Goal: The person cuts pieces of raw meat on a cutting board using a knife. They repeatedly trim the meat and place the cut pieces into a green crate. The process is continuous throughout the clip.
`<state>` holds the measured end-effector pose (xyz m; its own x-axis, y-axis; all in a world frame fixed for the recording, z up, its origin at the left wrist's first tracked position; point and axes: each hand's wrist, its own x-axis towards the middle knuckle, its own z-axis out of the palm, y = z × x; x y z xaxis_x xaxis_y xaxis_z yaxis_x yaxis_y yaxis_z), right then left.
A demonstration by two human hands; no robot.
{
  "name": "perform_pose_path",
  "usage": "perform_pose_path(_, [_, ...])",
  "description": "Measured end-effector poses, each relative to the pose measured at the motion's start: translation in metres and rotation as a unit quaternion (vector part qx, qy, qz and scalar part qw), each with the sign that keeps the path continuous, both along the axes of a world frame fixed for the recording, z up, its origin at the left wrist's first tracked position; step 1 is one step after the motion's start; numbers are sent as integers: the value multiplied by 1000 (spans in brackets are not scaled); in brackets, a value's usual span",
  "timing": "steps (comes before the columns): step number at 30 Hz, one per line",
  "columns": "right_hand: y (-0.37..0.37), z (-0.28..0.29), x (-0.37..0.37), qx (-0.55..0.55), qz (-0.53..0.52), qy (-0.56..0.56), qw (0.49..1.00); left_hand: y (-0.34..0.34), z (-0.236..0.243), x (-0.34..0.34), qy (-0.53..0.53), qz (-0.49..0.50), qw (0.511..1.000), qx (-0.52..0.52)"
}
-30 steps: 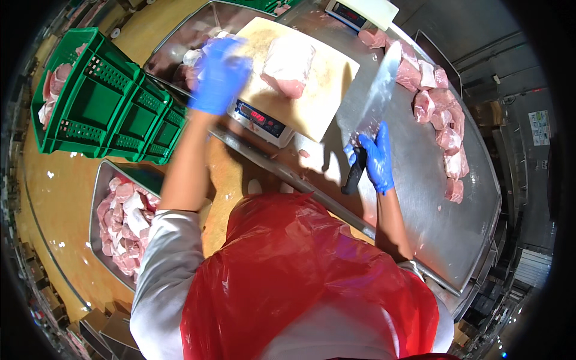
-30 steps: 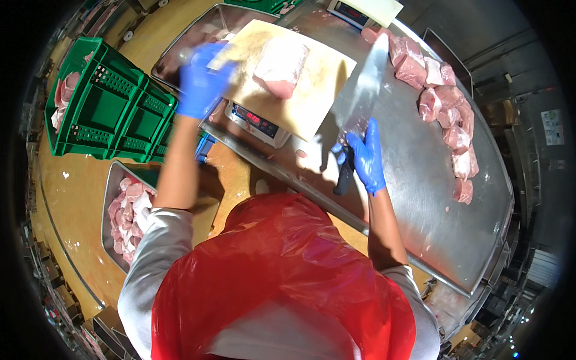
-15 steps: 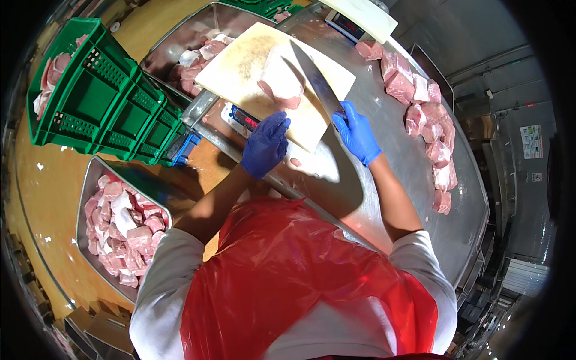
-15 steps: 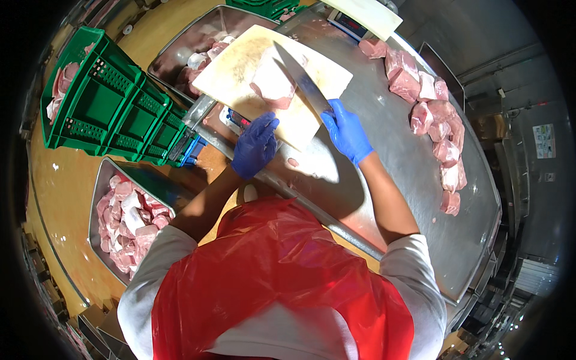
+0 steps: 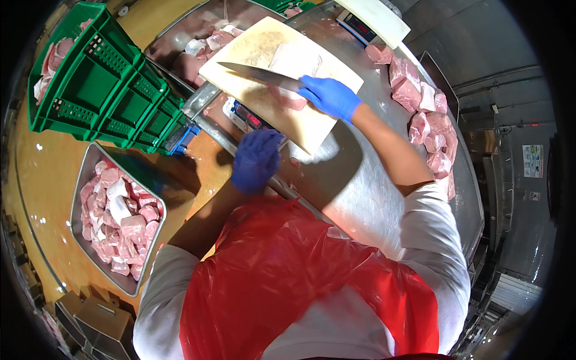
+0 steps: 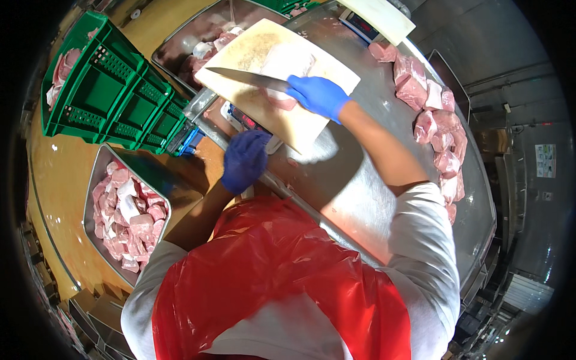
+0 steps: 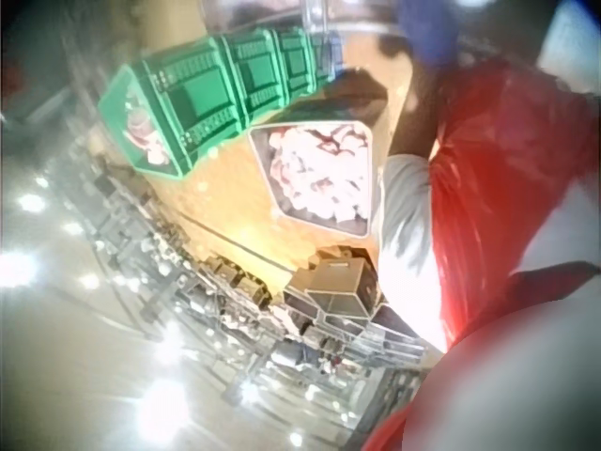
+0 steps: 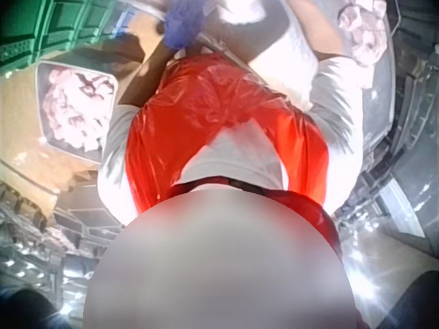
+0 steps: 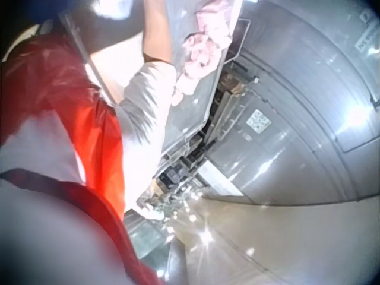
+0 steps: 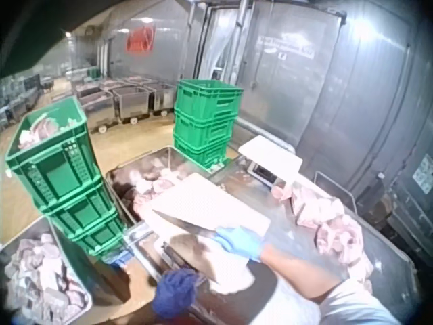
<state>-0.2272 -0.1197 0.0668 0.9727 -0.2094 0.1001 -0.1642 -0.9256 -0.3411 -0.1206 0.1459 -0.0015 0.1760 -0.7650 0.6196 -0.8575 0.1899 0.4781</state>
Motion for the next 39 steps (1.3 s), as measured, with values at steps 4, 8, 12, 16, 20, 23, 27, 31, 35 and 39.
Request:
perform_pose_path(4, [-28, -3, -103, -37, -33, 145, 988, 20, -9, 26, 45, 67, 997, -16])
perform_pose_path(8, [-59, 21, -174, -101, -19, 206, 973, 12, -4, 32, 55, 87, 995, -13])
perform_pose_path(12, [-44, -4, -193, -70, -46, 40, 996, -40, 29, -11, 78, 19, 997, -15])
perform_pose_path(16, [2, -20, -162, 90, -310, -204, 924, -103, 17, -49, -47, 26, 998, 26])
perform_pose_path(20, [20, -22, -159, 104, -351, -234, 901, -130, -15, -27, 24, -53, 998, 33])
perform_pose_path(23, [39, -20, -165, 43, -317, -186, 929, -113, -16, 23, -52, -65, 994, -67])
perform_pose_path(27, [79, -18, -143, 49, -277, -137, 950, -65, -4, 75, -39, 5, 999, 11])
perform_pose_path(31, [109, -4, -70, 49, -210, -109, 971, -44, -5, 75, -16, 14, 998, 59])
perform_pose_path(35, [114, 11, 12, 67, -159, -122, 977, -45, -25, 80, 4, 8, 999, 39])
perform_pose_path(39, [109, 15, 33, 25, -146, 18, 989, -47, -22, 79, -24, 5, 999, 33])
